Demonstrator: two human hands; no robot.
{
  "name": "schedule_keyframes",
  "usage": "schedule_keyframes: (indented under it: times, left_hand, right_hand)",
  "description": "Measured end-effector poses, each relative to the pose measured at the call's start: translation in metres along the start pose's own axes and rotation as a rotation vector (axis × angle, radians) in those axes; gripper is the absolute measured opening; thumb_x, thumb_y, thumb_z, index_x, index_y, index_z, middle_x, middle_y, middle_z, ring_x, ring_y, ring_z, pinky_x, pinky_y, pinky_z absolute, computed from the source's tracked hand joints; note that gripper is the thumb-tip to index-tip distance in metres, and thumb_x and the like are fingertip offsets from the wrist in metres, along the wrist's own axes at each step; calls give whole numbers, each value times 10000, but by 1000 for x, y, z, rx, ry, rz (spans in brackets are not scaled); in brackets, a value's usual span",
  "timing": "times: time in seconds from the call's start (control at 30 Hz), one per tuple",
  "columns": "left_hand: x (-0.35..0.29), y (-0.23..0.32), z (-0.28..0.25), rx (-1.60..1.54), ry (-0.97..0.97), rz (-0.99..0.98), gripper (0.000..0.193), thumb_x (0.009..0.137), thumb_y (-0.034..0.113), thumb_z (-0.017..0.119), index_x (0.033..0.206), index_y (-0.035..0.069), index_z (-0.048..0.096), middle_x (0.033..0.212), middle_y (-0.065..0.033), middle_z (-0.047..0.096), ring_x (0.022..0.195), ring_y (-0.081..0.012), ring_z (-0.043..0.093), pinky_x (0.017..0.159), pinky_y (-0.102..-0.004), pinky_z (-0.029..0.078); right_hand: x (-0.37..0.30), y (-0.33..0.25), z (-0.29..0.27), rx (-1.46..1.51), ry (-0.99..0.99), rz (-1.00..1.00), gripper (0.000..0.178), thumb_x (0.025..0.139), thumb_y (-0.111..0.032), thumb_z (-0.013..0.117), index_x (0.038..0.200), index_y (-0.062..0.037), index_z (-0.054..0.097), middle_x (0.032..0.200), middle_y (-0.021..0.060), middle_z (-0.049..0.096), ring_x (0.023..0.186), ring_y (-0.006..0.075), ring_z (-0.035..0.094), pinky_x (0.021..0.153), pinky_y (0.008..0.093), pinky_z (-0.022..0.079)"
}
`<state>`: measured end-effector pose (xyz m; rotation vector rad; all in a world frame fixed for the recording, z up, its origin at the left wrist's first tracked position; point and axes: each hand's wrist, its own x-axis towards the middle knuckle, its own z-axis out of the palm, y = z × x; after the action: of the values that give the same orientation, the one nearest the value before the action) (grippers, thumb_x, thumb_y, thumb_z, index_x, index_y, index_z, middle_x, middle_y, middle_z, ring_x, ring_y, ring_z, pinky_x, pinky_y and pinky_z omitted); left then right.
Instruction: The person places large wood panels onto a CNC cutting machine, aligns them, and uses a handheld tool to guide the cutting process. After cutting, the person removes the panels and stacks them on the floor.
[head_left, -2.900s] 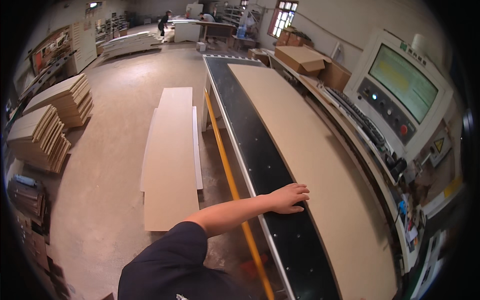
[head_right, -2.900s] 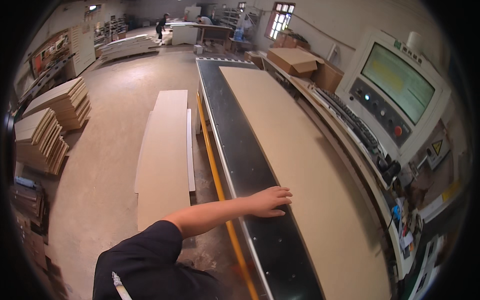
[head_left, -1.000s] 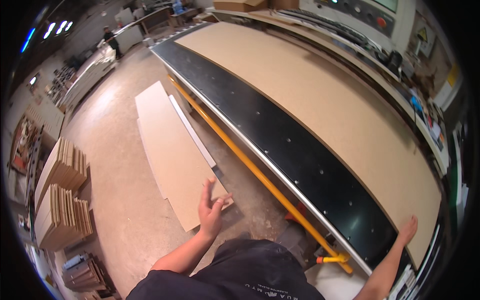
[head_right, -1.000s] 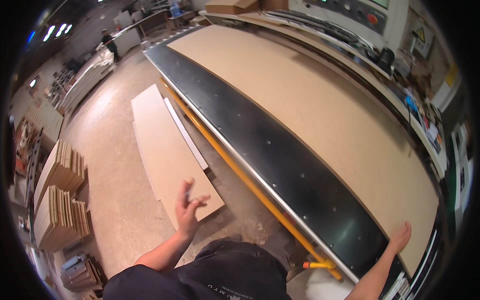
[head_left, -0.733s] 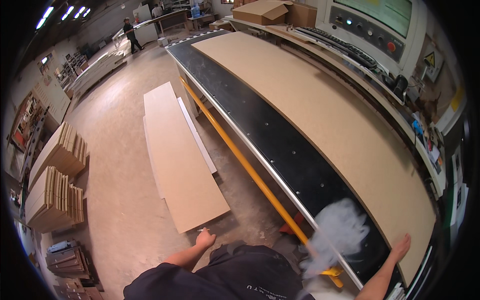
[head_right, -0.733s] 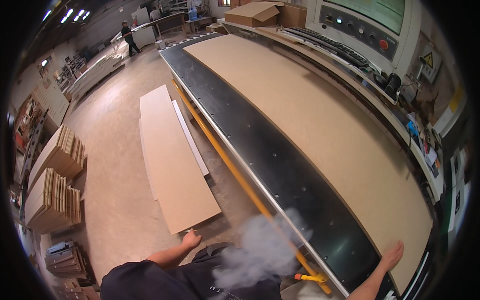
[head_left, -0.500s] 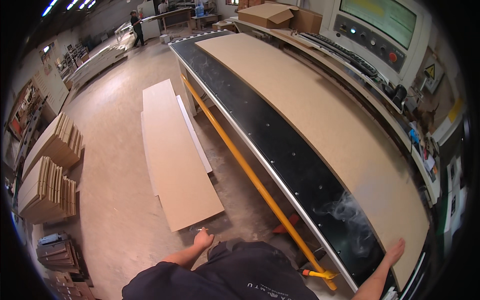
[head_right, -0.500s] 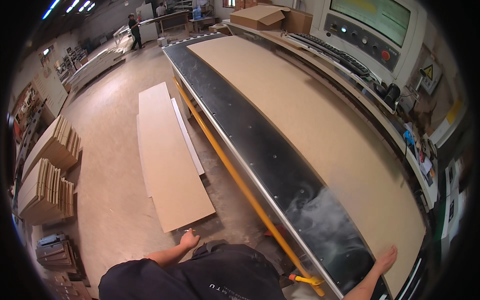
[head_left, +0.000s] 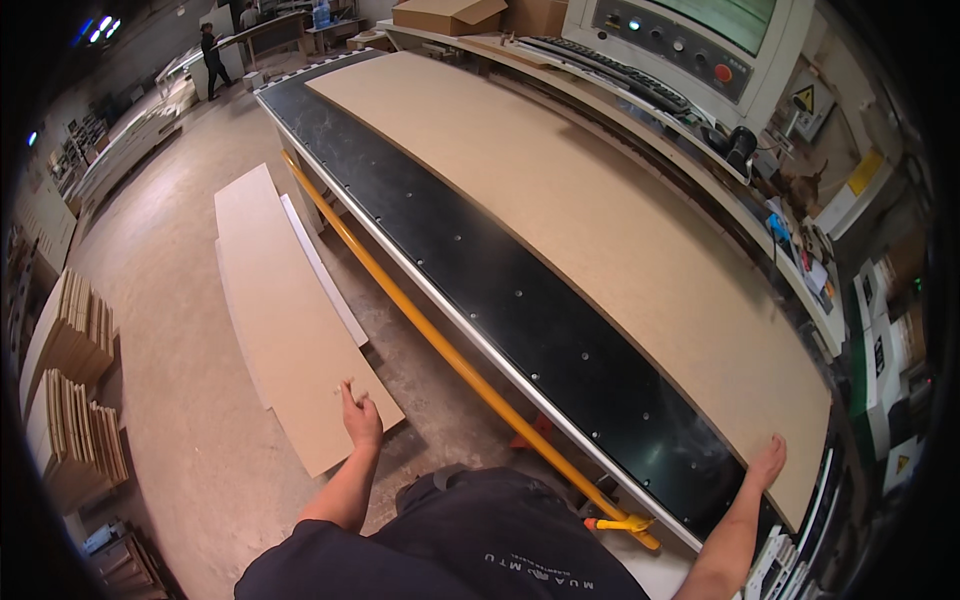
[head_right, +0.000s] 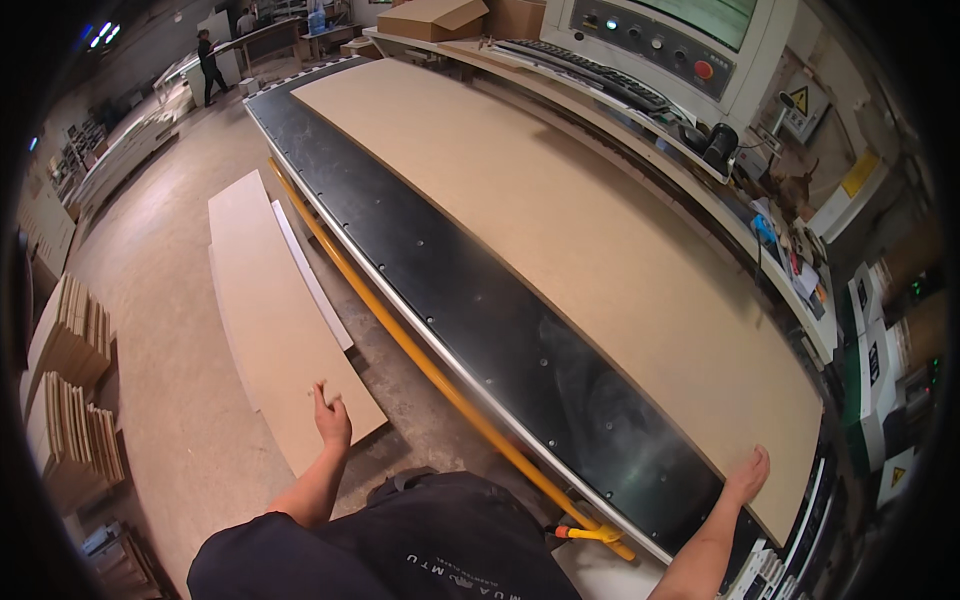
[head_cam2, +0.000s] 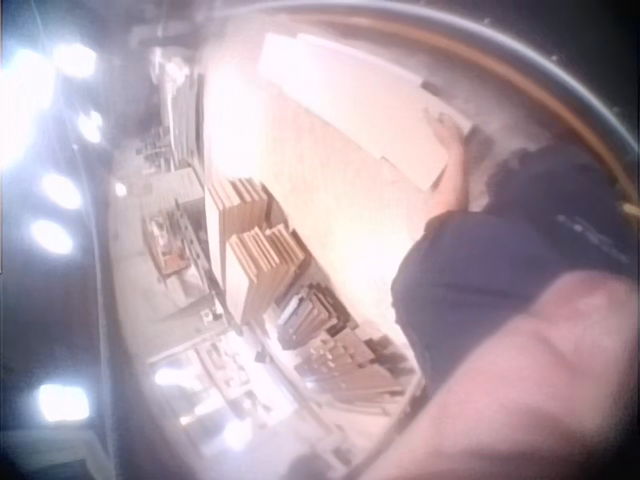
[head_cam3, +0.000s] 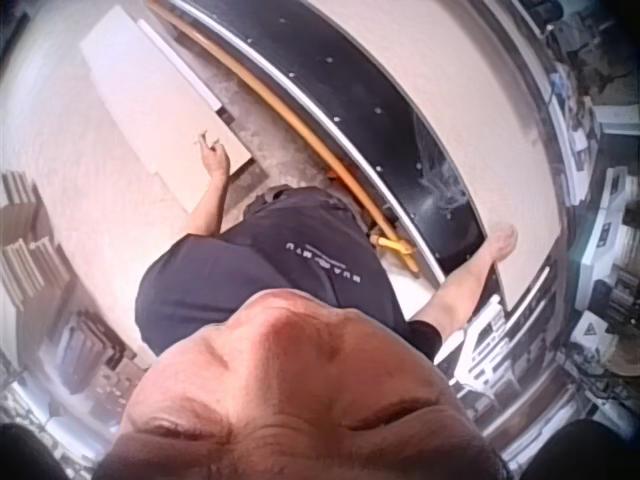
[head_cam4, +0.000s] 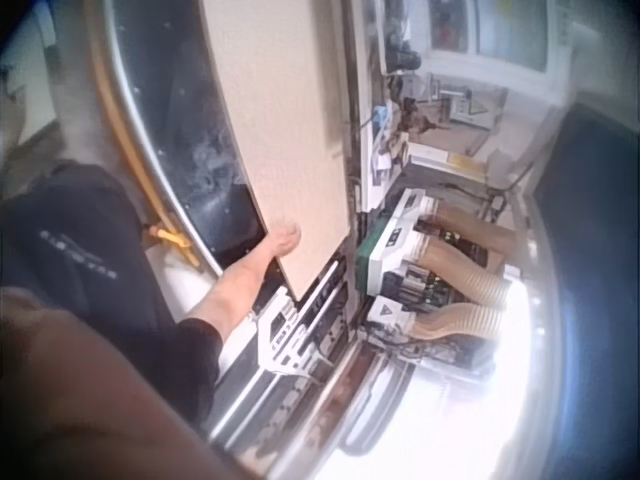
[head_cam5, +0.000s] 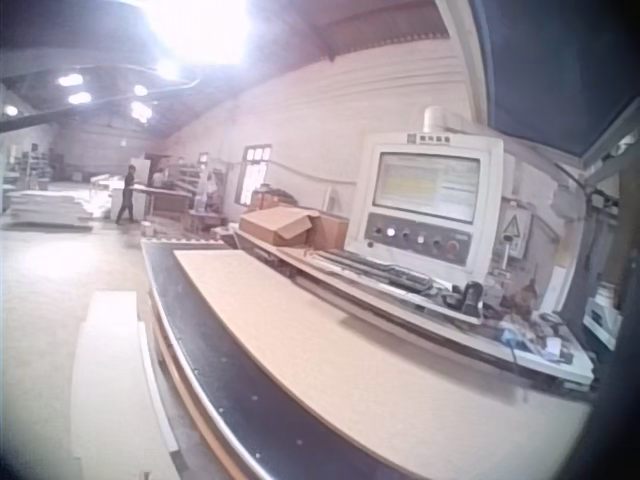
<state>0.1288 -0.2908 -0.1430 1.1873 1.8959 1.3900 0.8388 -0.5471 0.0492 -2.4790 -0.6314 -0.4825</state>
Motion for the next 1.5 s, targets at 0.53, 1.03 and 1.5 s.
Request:
schedule_keyframes:
  times: [0.53, 1.03, 1.5]
  left_hand:
    - [274, 243, 221, 425, 57, 1084, 425, 848, 157, 595, 1257, 53, 550, 1304, -162, 540, 1199, -319, 516, 1006, -386, 428]
    - [375, 228, 339, 185, -281, 1156, 496, 1014, 301, 408, 1429, 38, 342, 1465, -190, 381, 1269, -324, 481, 1030, -364, 395]
    - [350, 238, 334, 130, -310, 1000, 666, 986, 459, 388, 1481, 31, 264, 1488, -200, 345, 1312, -301, 441, 1084, -350, 321]
  right_hand:
    - [-9, 17, 17, -64, 168, -5, 299, 915, -209, 500, 1103, -22, 638, 1096, 184, 638, 1056, 340, 585, 951, 426, 446]
    - [-17, -53, -13, -13, 230, -40, 304, 932, -249, 447, 987, -42, 663, 1100, 141, 649, 1110, 356, 548, 999, 428, 408]
    - [-18, -48, -12, 13, 226, -55, 321, 941, -265, 451, 1003, -31, 662, 1091, 149, 647, 1101, 348, 550, 977, 421, 417]
